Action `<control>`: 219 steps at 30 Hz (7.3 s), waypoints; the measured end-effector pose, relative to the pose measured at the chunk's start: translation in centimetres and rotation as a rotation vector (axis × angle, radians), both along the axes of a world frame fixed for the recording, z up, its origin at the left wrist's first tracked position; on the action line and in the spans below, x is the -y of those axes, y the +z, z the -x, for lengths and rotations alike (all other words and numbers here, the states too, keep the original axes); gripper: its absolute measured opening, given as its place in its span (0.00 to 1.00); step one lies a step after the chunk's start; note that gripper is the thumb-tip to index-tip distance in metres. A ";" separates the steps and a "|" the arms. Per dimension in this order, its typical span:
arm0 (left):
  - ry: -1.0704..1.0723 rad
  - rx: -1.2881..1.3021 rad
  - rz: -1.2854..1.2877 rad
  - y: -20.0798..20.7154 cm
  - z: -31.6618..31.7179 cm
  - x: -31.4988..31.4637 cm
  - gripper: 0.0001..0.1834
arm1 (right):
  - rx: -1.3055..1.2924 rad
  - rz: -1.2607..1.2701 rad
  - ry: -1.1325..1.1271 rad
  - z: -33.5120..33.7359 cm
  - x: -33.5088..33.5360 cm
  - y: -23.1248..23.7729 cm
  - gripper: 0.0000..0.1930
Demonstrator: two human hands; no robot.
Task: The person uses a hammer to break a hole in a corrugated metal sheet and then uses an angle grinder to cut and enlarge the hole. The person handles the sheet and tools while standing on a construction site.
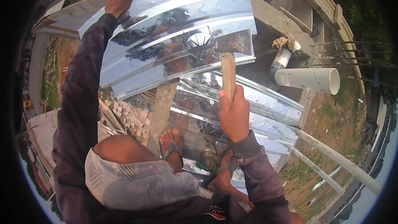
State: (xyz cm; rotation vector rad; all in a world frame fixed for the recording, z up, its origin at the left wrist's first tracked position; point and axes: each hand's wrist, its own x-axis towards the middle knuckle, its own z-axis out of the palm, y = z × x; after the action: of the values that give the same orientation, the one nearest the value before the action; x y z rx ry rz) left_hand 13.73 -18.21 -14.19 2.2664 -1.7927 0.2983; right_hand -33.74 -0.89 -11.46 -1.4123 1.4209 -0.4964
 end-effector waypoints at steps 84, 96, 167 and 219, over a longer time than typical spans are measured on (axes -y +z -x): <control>0.312 0.017 -0.110 6.4 2.2 -7.1 0.46 | 1.115 -0.661 -0.701 -9.0 -2.2 -3.4 0.06; 0.364 0.108 -0.159 8.3 2.7 -8.5 0.45 | 1.112 -0.787 -0.320 -8.1 -3.5 -1.5 0.05; 0.203 0.114 -0.048 10.5 2.6 -6.7 0.42 | -0.437 0.794 0.628 3.9 8.4 -5.6 0.17; -0.343 0.114 0.000 13.3 22.9 -0.3 0.29 | -0.363 0.549 0.250 20.8 -5.5 -1.3 0.12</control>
State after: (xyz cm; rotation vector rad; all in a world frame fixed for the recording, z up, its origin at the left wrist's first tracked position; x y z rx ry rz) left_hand -9.20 -17.88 -0.90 1.9278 -2.1945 0.3669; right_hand -54.53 4.62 -12.81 -2.1812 1.4159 -0.5062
